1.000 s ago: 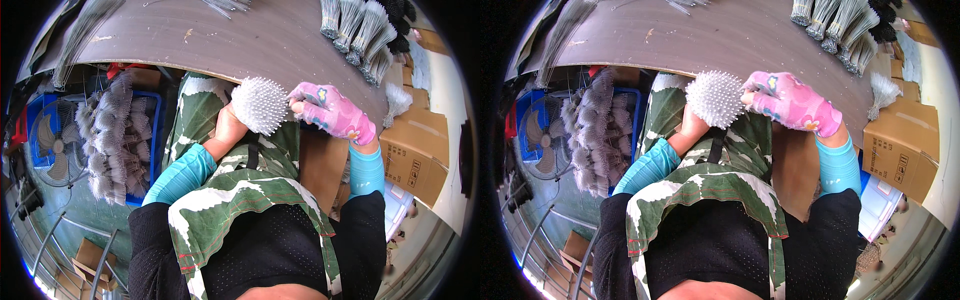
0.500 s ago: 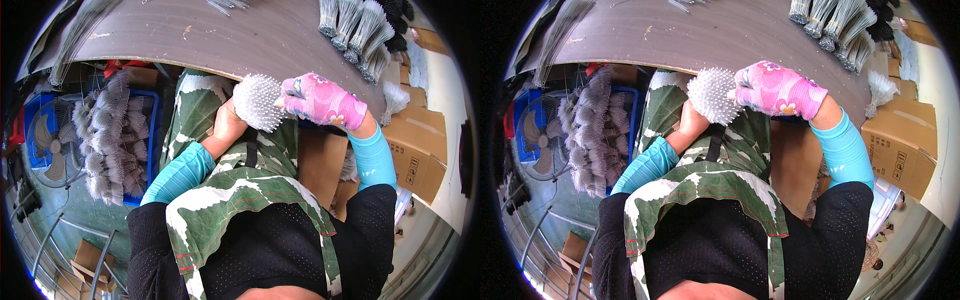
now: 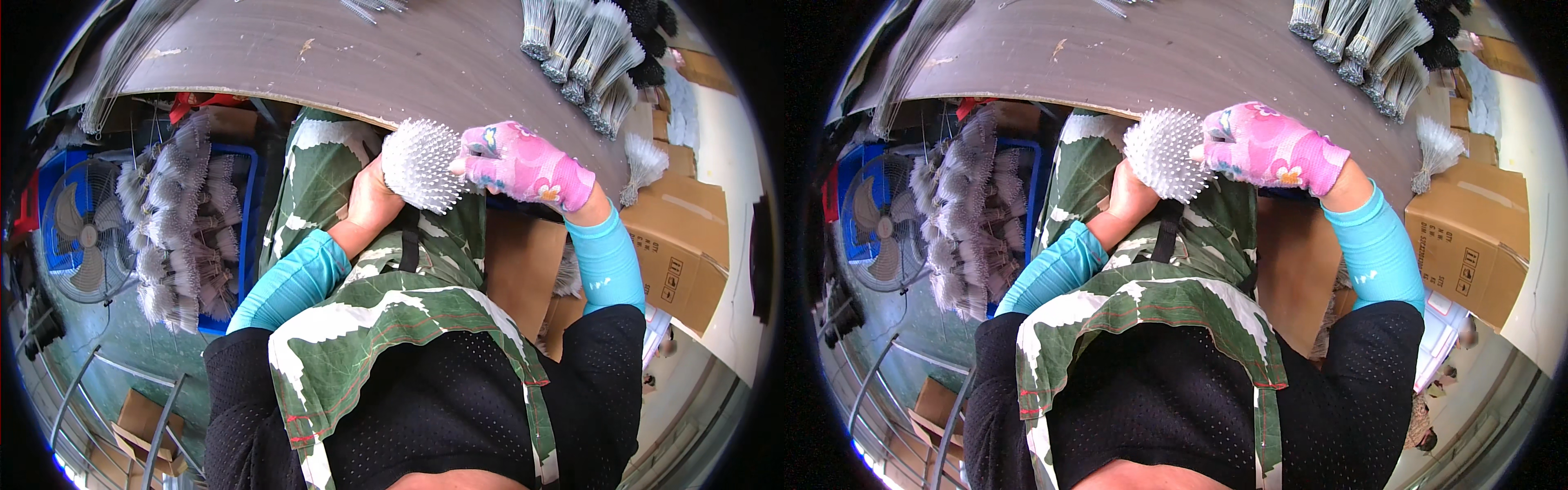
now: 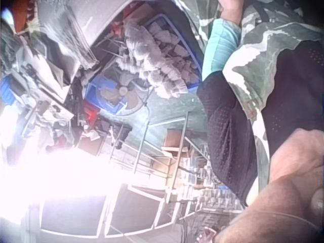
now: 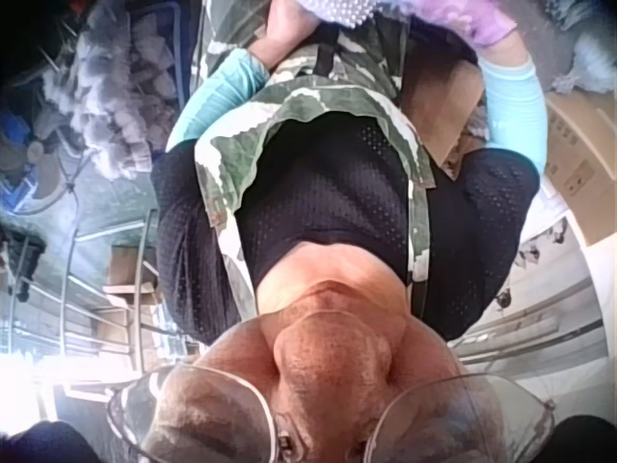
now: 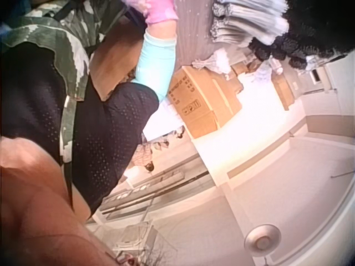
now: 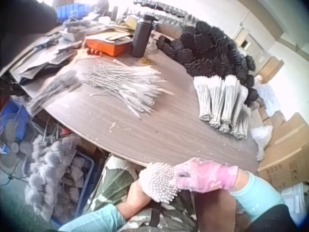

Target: Assembling and trimming small plastic brushes in a factory setting.

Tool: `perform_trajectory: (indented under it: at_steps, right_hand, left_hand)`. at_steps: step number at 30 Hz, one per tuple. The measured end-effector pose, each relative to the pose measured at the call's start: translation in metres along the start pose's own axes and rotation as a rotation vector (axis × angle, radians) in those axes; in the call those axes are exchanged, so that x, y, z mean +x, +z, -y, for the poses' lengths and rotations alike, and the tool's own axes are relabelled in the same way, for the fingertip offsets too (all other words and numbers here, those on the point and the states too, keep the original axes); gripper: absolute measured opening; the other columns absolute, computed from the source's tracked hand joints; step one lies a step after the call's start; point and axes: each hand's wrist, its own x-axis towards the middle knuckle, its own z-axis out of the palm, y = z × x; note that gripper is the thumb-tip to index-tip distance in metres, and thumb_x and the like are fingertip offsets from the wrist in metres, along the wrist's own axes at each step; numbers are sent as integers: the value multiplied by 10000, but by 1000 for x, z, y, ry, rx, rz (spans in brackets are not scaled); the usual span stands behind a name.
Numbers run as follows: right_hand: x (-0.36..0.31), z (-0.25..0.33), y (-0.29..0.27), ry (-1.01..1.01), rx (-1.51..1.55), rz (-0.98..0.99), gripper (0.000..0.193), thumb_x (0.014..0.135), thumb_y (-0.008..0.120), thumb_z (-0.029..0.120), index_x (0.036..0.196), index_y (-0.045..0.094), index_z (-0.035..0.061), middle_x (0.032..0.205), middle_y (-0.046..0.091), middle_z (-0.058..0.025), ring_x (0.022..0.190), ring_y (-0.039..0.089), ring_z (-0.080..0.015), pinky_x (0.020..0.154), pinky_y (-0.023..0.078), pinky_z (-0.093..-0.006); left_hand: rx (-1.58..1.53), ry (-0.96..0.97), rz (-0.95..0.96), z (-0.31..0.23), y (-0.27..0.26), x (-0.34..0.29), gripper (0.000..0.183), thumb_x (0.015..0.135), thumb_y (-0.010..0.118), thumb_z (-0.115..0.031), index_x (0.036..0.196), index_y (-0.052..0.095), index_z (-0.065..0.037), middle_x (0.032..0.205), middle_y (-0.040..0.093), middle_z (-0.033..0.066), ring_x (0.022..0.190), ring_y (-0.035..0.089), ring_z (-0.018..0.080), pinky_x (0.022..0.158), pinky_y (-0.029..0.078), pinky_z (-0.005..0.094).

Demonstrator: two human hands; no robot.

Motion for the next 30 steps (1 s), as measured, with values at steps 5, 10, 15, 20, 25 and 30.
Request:
perform_trajectory:
  at_steps: [5,10,15,20,25,30]
  right_hand:
    - [2,4,-7,96,25,56,328,865,589,339,888,635,15,616,570,-48,559,523,-125,563,434,-304]
    - [10,0,-13,194,10,136,332,859,587,364,846,600,32,636,528,-20,561,504,-97,515,405,-269]
    - [16,4,-13,113,-97,175,326,859,597,351,827,594,27,621,516,-18,549,492,-96,515,403,-268]
    - [5,3,-8,22,37,6,313,862,608,328,789,576,26,635,507,14,596,469,-75,572,410,-248]
    - [-2,-1,17,-212,395,-96,177,800,683,139,891,609,7,785,566,13,761,517,-64,692,436,-229]
    - [1,-5,36,-445,13,-364,167,768,658,53,915,614,-14,816,586,-89,735,584,-199,702,472,-305]
  left_hand:
    - [12,-53,11,0,-1,-2,342,739,683,-58,1073,617,-91,1029,658,136,975,630,279,819,487,329]
    - [4,-61,-5,0,1,-1,362,744,678,-69,1096,598,-90,1053,645,145,993,618,293,835,477,331]
    - [-49,-82,3,-3,1,0,359,750,671,-72,1100,592,-87,1055,639,156,1003,609,309,840,473,336]
    - [-85,-103,-1,7,6,-2,346,752,663,-73,1089,586,-82,1029,639,169,995,607,326,833,476,348]
    - [-55,-151,-11,17,14,-5,378,724,693,-159,1069,562,-79,1001,633,187,976,588,369,819,476,402]
    - [6,-103,-9,26,19,-4,379,722,697,-195,1047,556,-62,991,628,197,966,584,376,812,473,422]
